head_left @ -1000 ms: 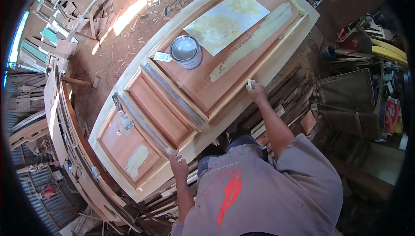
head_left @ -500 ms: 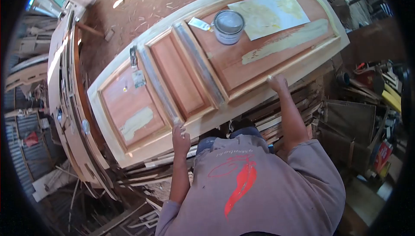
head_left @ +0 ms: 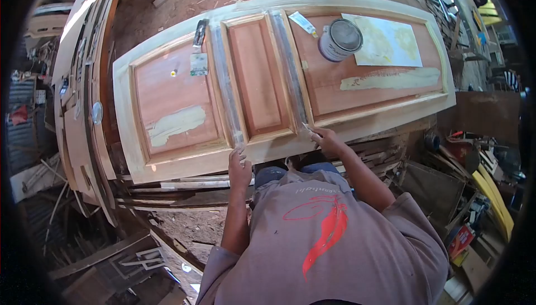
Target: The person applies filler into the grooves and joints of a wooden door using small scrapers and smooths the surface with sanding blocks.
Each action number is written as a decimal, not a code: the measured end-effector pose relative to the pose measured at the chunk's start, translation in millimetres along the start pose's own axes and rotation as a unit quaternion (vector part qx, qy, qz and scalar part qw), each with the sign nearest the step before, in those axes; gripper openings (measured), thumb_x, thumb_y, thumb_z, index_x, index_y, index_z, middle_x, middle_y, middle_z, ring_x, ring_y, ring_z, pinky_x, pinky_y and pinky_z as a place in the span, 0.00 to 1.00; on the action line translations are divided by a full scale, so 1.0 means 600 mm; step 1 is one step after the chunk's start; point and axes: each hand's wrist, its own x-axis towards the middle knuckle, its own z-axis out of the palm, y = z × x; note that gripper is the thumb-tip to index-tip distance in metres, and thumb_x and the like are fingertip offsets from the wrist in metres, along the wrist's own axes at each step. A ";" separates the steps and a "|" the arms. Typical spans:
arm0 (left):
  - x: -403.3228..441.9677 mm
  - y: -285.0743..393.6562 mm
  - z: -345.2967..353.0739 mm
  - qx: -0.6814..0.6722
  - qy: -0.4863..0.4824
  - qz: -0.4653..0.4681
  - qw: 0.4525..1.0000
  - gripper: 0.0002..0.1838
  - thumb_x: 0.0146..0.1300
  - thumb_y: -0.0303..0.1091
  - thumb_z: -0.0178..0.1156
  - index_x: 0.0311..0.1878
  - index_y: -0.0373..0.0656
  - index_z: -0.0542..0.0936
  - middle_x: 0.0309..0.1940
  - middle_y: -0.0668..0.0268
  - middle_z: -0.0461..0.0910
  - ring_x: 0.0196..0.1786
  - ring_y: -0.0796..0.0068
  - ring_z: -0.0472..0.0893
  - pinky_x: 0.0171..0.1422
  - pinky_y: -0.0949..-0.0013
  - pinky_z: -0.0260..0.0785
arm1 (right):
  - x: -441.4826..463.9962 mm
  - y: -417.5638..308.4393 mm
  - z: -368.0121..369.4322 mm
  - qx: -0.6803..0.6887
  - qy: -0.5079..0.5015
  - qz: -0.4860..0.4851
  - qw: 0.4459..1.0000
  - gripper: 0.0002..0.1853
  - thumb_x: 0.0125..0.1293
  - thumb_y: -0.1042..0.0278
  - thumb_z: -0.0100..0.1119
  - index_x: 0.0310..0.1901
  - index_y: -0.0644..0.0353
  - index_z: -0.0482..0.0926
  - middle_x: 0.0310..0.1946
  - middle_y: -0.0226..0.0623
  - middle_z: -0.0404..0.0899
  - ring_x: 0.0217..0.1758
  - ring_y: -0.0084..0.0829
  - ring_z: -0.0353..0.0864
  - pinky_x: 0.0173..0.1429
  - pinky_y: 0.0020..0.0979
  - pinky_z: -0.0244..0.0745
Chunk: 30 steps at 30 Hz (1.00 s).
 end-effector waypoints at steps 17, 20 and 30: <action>-0.029 -0.176 -0.016 0.024 0.122 0.044 0.991 0.28 0.64 0.22 0.56 0.70 0.36 0.73 0.65 0.49 0.75 0.58 0.54 0.86 0.58 0.58 0.83 | 0.046 -0.112 0.090 -0.534 -0.078 -0.045 0.841 0.20 0.66 0.53 0.64 0.52 0.58 0.88 0.50 0.53 0.89 0.56 0.53 0.89 0.62 0.52 0.82; -0.050 -0.184 -0.023 0.019 0.134 0.014 0.991 0.27 0.64 0.25 0.57 0.68 0.34 0.75 0.66 0.47 0.75 0.63 0.50 0.82 0.64 0.55 0.80 | 0.061 -0.100 0.091 -0.561 -0.137 -0.044 0.815 0.22 0.68 0.51 0.64 0.57 0.56 0.88 0.53 0.53 0.89 0.59 0.54 0.88 0.66 0.53 0.80; -0.057 -0.161 0.006 0.020 0.145 0.008 0.989 0.28 0.63 0.24 0.55 0.68 0.32 0.75 0.66 0.45 0.77 0.60 0.50 0.86 0.59 0.57 0.82 | 0.050 -0.130 0.075 -0.382 -0.108 -0.137 0.907 0.24 0.78 0.53 0.58 0.66 0.59 0.82 0.52 0.55 0.89 0.55 0.53 0.90 0.60 0.50 0.84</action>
